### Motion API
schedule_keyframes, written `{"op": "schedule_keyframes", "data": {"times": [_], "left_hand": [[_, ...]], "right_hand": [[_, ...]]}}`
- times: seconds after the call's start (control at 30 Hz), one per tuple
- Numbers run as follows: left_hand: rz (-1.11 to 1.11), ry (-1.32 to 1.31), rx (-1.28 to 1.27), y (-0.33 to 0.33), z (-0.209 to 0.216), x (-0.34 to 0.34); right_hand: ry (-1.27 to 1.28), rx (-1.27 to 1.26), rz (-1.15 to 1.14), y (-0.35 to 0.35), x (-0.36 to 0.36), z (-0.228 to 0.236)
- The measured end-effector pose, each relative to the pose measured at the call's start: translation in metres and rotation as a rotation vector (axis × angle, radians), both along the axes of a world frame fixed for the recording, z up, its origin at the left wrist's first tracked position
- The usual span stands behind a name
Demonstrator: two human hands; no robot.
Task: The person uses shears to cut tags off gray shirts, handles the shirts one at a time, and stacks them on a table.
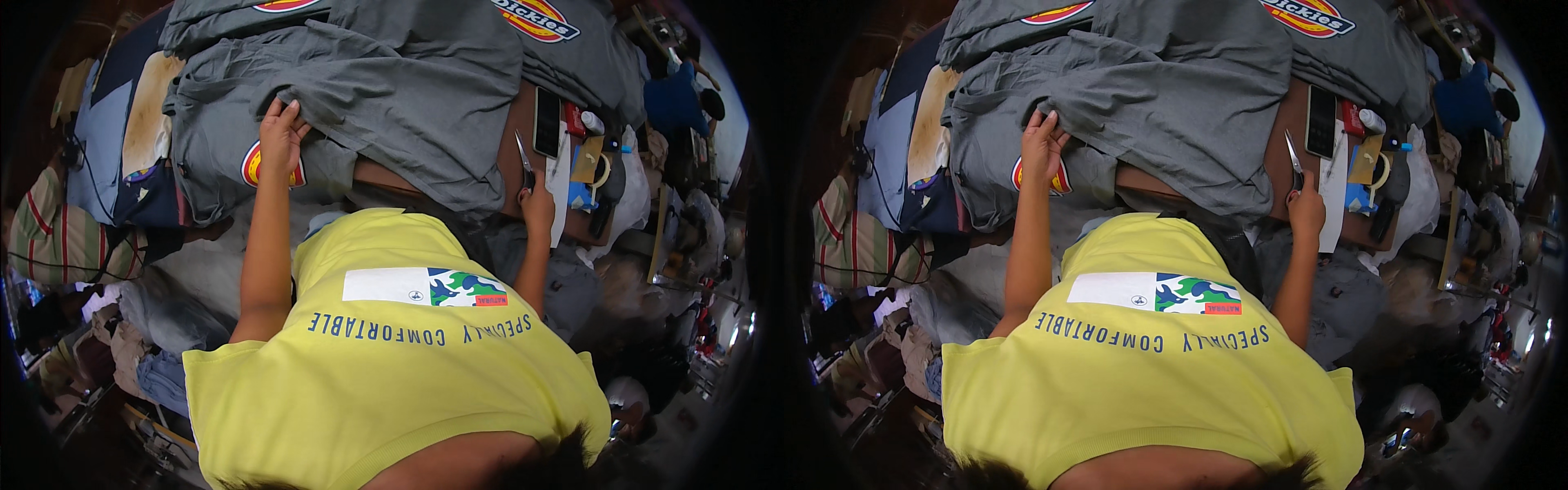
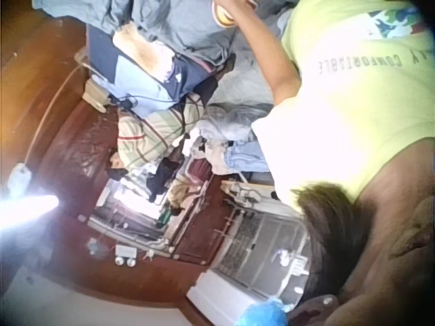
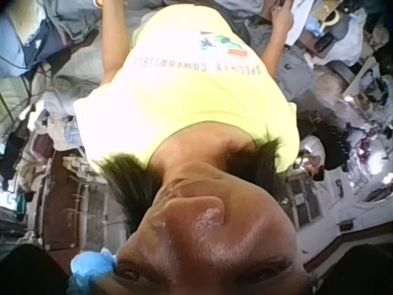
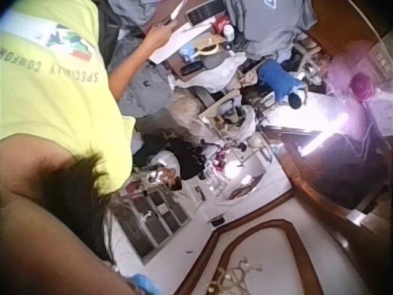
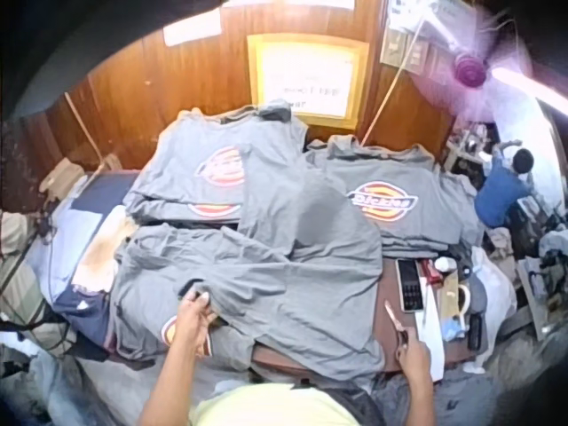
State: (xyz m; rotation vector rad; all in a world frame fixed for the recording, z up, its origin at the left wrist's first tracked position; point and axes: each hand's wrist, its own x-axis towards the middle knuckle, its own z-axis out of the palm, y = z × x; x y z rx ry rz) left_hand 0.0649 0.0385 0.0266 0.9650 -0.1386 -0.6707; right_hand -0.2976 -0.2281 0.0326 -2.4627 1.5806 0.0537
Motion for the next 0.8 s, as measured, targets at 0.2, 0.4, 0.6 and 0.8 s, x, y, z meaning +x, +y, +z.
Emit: {"op": "schedule_keyframes", "data": {"times": [0.2, 0.4, 0.6, 0.8], "left_hand": [[0.027, -0.013, -0.088, 0.006, 0.011, -0.003], [0.071, 0.01, -0.079, 0.018, 0.026, -0.021], [0.16, 0.021, -0.058, 0.021, 0.005, -0.021], [0.096, -0.027, -0.037, 0.028, -0.014, 0.002]], "right_hand": [[-0.17, -0.002, 0.027, -0.019, -0.016, -0.021], [-0.332, -0.572, -0.357, -0.092, -0.08, -0.02], [-0.782, 0.294, -0.746, -0.163, -0.148, -0.046], [-0.976, 0.491, -0.81, -0.162, -0.152, -0.033]]}}
